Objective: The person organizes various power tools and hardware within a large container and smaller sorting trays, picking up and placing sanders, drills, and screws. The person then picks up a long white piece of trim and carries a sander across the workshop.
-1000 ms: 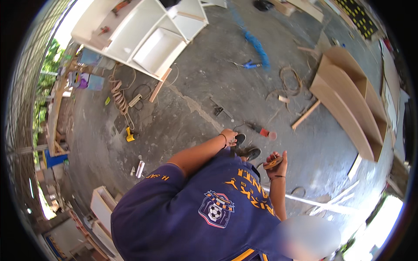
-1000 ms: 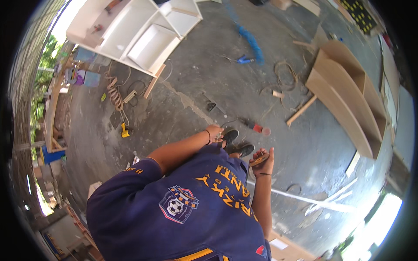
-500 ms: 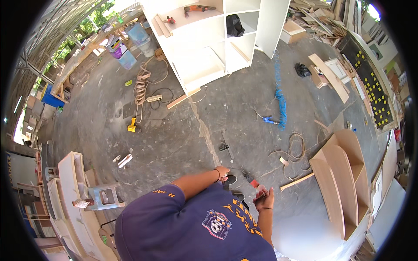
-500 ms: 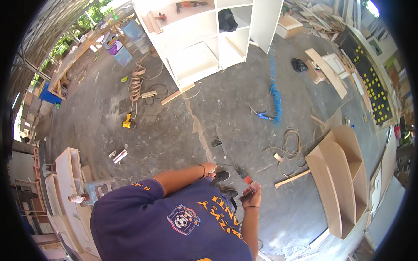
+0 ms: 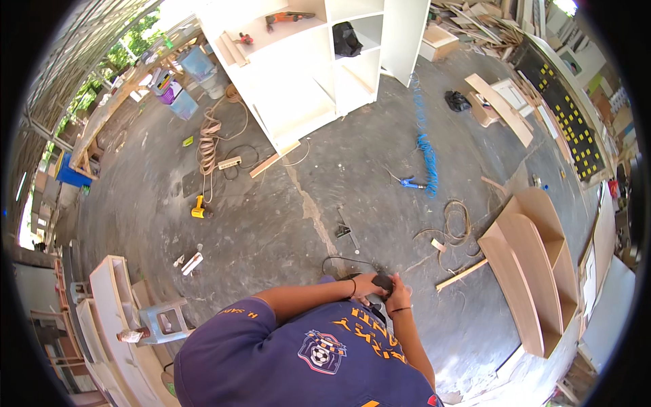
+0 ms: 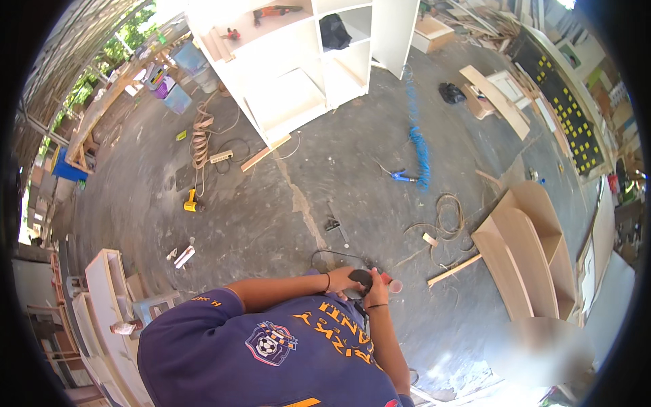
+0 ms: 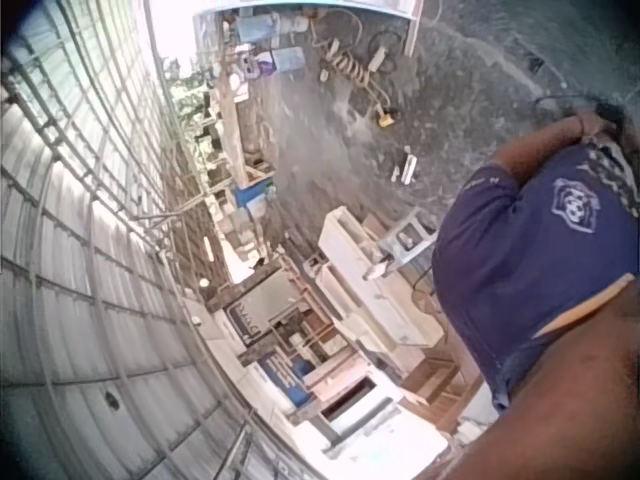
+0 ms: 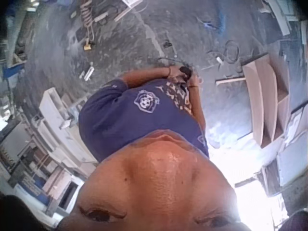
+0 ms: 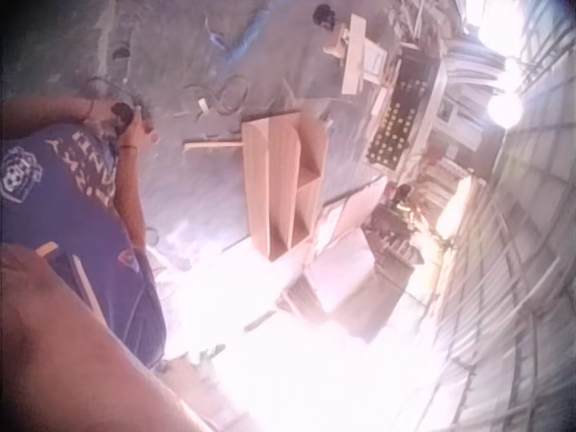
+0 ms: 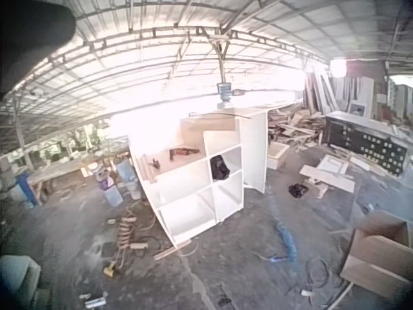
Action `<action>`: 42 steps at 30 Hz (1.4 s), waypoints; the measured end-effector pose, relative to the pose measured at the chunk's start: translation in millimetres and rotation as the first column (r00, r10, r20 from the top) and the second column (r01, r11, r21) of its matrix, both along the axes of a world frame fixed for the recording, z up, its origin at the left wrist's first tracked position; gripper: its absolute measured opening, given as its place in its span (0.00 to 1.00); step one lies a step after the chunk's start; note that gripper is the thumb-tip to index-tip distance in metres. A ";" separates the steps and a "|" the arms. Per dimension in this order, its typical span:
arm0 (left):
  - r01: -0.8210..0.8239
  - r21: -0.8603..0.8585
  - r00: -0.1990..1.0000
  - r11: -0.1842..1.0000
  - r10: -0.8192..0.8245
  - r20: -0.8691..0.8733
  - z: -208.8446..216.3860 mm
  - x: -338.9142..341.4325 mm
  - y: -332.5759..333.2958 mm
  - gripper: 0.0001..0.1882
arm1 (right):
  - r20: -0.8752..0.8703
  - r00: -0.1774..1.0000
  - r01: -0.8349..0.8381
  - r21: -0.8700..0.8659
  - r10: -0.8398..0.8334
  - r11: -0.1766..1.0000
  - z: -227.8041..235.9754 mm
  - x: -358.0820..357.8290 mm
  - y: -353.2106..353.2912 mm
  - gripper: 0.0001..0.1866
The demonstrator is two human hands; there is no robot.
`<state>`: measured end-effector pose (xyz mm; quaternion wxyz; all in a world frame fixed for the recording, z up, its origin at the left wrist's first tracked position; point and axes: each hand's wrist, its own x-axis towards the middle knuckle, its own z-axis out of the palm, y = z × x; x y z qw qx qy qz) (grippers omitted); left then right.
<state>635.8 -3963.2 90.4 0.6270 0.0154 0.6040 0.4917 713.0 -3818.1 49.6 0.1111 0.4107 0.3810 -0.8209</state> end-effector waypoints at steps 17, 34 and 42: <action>0.024 0.013 0.999 1.000 -0.024 -0.029 8.0 -13.3 12.9 0.34 | -0.176 0.970 0.199 0.181 -0.168 0.963 79.6 6.3 -21.0 0.21; 0.247 -0.199 0.968 0.948 -0.234 0.089 -81.1 -33.0 6.6 0.17 | 0.172 0.641 0.762 -0.029 -0.748 0.647 5.5 143.2 -42.1 0.26; 0.524 -0.603 0.499 0.601 -0.791 -0.355 -156.1 -76.8 -31.5 0.27 | 0.491 0.052 0.904 0.348 -0.870 0.250 -173.0 290.2 -191.9 0.23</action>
